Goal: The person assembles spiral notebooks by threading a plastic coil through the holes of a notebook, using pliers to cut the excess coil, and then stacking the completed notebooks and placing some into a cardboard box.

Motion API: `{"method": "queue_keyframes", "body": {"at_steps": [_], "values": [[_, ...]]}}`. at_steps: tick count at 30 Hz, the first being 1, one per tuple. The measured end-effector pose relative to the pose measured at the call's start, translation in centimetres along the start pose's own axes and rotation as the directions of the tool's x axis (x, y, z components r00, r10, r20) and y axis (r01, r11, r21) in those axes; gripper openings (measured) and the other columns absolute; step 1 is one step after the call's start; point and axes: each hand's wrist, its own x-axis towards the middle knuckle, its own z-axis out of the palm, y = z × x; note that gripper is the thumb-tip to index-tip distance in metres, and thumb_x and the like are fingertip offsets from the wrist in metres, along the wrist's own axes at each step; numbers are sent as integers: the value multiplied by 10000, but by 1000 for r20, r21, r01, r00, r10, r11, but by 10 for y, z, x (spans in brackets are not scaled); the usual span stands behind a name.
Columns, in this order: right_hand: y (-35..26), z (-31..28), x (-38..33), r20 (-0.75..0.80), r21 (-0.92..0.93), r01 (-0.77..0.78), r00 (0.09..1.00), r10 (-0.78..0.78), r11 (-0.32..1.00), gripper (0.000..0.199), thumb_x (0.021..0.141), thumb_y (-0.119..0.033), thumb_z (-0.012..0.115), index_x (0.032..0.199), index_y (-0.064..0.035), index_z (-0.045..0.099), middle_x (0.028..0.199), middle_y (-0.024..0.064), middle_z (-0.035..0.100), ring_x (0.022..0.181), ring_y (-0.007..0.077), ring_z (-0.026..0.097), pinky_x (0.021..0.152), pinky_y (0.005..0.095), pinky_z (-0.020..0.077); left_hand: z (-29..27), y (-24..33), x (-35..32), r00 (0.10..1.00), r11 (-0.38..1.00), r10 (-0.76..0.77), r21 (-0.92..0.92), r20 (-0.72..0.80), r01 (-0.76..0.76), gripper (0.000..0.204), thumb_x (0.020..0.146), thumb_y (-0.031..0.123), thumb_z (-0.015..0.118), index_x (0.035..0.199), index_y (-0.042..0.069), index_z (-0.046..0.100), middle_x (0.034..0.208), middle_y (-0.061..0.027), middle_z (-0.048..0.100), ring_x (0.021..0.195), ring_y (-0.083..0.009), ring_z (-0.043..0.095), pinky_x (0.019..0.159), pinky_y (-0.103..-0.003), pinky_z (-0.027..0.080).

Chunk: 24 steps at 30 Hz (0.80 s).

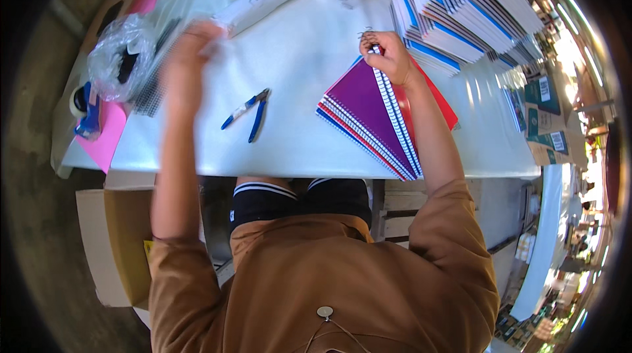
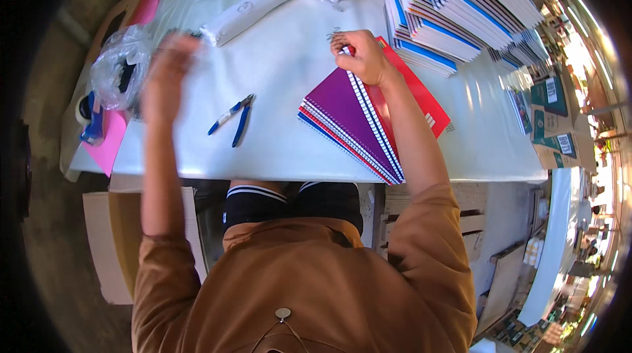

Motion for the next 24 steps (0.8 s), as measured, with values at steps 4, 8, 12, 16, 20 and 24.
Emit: {"method": "queue_keyframes", "body": {"at_steps": [4,8,12,16,20,24], "values": [[-40,19,17,124,-340,128,988,-90,932,198,646,-193,557,676,0,522,636,118,551,591,271,535,579,333,421,180,-43,-114,686,760,-533,-75,495,645,678,800,253,697,1290,-63,352,1202,-142,511,1106,-191,498,960,-378,392],[-90,36,24,248,-408,123,969,-20,905,255,699,-218,570,873,-33,557,845,155,604,834,334,559,796,407,417,226,-49,-128,875,842,-334,-307,351,444,480,800,150,689,1170,-48,456,1100,-128,575,979,-173,570,833,-331,469],[-97,-7,7,-73,-572,222,945,-318,790,605,835,-387,582,1331,-80,421,1304,166,444,1259,332,341,1049,409,260,195,-59,-80,924,870,-368,-313,102,381,242,782,110,666,977,-12,592,896,-91,644,790,-167,615,722,-291,497],[-66,-86,-62,-620,-455,-203,771,-145,867,625,838,-399,594,1308,-21,436,1264,181,494,1184,299,444,1018,369,305,152,-68,7,901,696,-421,-600,106,395,246,835,106,574,1033,-39,565,1012,-134,614,945,-236,604,846,-356,485],[52,-104,-118,-344,-258,-635,765,545,728,609,870,-482,521,1199,31,535,1202,189,553,1125,263,511,964,331,373,139,-106,71,892,694,-452,-636,-22,336,282,848,86,537,1107,-17,499,1102,-152,570,1017,-288,572,891,-471,462],[84,-53,-76,119,3,-774,629,768,633,645,840,-549,528,1132,22,596,1110,181,605,1021,258,585,895,322,436,105,-154,74,819,725,-568,-521,-82,451,388,879,107,536,1239,13,426,1195,-133,531,1096,-294,530,940,-476,431]]}}
